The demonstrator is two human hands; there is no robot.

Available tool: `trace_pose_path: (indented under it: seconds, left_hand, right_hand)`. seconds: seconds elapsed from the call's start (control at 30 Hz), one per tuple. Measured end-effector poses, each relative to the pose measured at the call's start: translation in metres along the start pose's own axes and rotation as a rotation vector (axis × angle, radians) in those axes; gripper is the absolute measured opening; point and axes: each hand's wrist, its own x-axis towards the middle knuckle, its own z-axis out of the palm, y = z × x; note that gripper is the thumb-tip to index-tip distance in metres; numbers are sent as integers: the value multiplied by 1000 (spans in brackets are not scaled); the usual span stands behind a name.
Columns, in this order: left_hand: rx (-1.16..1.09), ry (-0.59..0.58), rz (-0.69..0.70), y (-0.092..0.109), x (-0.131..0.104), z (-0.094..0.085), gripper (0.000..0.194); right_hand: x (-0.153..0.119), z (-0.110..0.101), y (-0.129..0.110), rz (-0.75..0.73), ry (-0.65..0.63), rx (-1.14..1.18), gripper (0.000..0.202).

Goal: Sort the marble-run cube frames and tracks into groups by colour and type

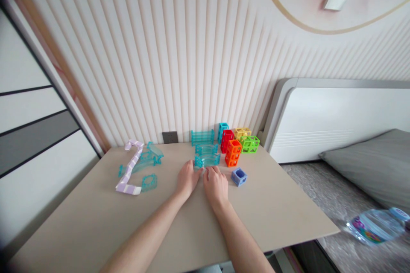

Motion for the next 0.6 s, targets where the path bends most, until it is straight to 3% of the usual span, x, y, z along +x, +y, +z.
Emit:
trace_pose_path:
  seconds: [0.27,0.37,0.47,0.6]
  left_hand:
    - [9,13,10,1,-2,-2,29]
    - [17,19,16,1,-3,-4,29]
    - [32,28,25,1,-4,-4,31]
    - [46,33,40,0,-3,-1,31]
  right_hand:
    - [-2,-1,-2,-25,3,7,30]
    - [-3,-8,3,-56,78,32,30]
    - [-8,-22,19,-45,225,0,32]
    - [-18,-38,55,104,344,-145,39]
